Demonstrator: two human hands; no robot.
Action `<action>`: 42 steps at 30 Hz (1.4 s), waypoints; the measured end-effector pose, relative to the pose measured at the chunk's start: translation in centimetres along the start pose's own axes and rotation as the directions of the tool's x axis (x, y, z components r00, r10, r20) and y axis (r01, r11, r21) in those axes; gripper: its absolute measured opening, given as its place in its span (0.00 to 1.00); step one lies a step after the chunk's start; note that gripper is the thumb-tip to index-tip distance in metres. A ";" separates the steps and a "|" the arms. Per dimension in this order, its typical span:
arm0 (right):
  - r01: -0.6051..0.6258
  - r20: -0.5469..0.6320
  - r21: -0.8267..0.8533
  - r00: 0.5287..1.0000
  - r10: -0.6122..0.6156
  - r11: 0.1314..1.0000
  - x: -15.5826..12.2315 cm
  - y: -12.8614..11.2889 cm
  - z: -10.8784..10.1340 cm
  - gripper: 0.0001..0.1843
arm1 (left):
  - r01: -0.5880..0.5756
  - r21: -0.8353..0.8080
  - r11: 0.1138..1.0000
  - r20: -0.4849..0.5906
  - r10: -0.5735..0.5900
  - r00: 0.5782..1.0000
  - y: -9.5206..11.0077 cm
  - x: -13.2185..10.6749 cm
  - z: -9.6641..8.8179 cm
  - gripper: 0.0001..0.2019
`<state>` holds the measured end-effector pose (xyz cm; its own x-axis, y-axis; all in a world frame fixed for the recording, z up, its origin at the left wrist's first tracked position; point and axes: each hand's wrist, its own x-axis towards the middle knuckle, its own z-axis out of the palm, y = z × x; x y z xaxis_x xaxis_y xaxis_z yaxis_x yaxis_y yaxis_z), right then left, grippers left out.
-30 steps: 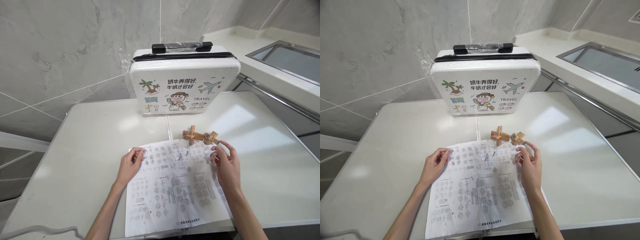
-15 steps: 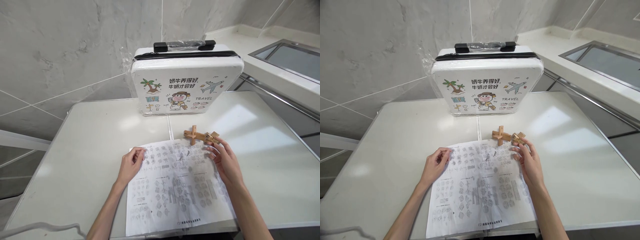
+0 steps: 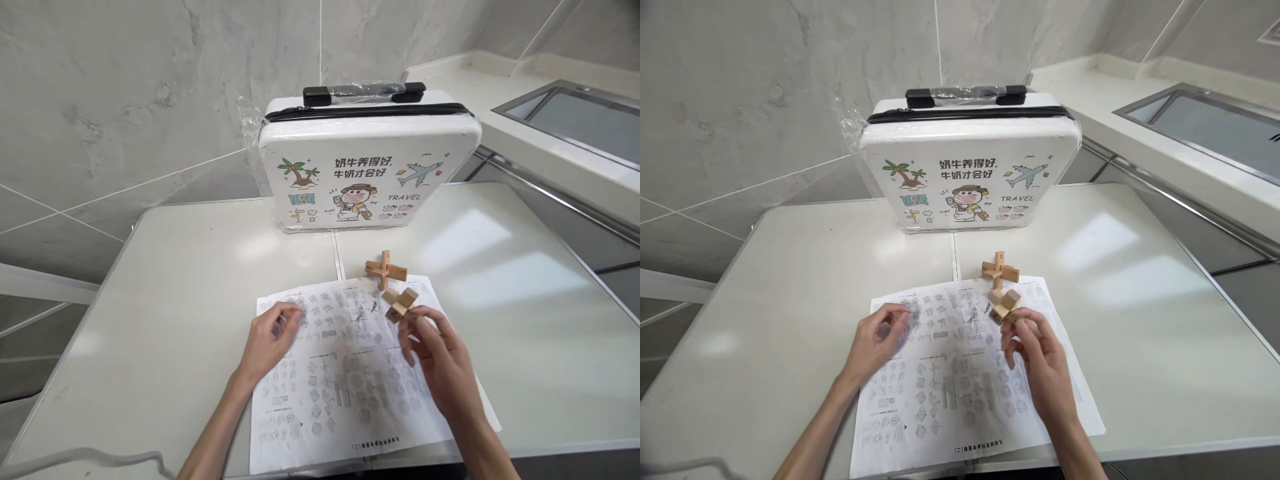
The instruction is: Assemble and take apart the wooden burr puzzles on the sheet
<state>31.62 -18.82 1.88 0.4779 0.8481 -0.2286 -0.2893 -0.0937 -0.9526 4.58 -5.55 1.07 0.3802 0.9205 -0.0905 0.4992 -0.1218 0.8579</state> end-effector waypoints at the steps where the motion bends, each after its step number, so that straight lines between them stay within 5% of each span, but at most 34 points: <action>1: -0.023 0.065 0.014 0.998 0.022 1.000 -0.6 0.1 0.6 0.12 | -0.007 -0.029 1.000 0.087 0.010 0.996 0.7 -0.2 0.3 0.17; 3: -0.070 0.226 0.040 0.972 0.060 0.997 -1.6 0.4 2.0 0.11 | -0.010 -0.133 0.991 0.293 0.049 0.955 2.0 -0.4 1.1 0.26; 5: -0.094 0.362 0.094 0.931 0.054 0.991 -2.3 0.7 3.5 0.12 | -0.028 -0.283 0.959 0.408 0.147 0.901 3.2 -0.7 1.7 0.40; 7: -0.124 0.455 0.086 0.888 0.072 0.989 -2.8 0.8 4.7 0.14 | 0.012 -0.398 0.917 0.469 0.192 0.862 4.0 -1.0 2.2 0.44; 12: -0.205 0.547 0.096 0.828 0.121 0.974 -3.0 0.5 5.9 0.17 | 0.110 -0.474 0.874 0.414 0.111 0.903 3.7 -1.9 2.5 0.37; 19: -0.299 0.720 -0.101 0.636 0.277 0.949 -1.6 -0.3 4.6 0.19 | -0.053 -0.497 0.866 0.340 0.251 0.907 3.2 -2.0 1.9 0.34; 21: -0.272 0.724 -0.169 0.618 0.306 0.947 -1.4 -0.1 4.3 0.20 | -0.056 -0.480 0.876 0.373 0.261 0.890 3.5 -2.0 1.8 0.34; 23: -0.234 0.695 -0.208 0.648 0.312 0.950 -1.5 0.3 4.1 0.18 | -0.045 -0.456 0.889 0.405 0.252 0.879 3.9 -2.1 1.8 0.32; 29: 0.058 0.482 -0.348 0.867 0.126 0.936 -2.0 1.5 3.8 0.09 | -0.010 -0.294 0.956 0.353 0.119 0.928 4.6 -2.3 2.2 0.33; 32: 0.140 0.455 -0.387 0.889 0.057 0.912 -2.1 1.7 3.7 0.08 | 0.000 -0.267 0.964 0.307 0.085 0.948 4.4 -2.5 2.7 0.31; 42: 0.124 0.451 -0.326 0.892 0.039 0.937 -2.8 2.5 3.3 0.08 | 0.038 -0.161 0.986 0.308 0.014 0.951 4.6 -3.1 3.3 0.30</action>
<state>26.83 -19.67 0.78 0.0409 0.9877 -0.1507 0.0587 -0.1529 -0.9865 8.25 -10.23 3.66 0.6087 0.7593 -0.2301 0.3815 -0.0258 0.9240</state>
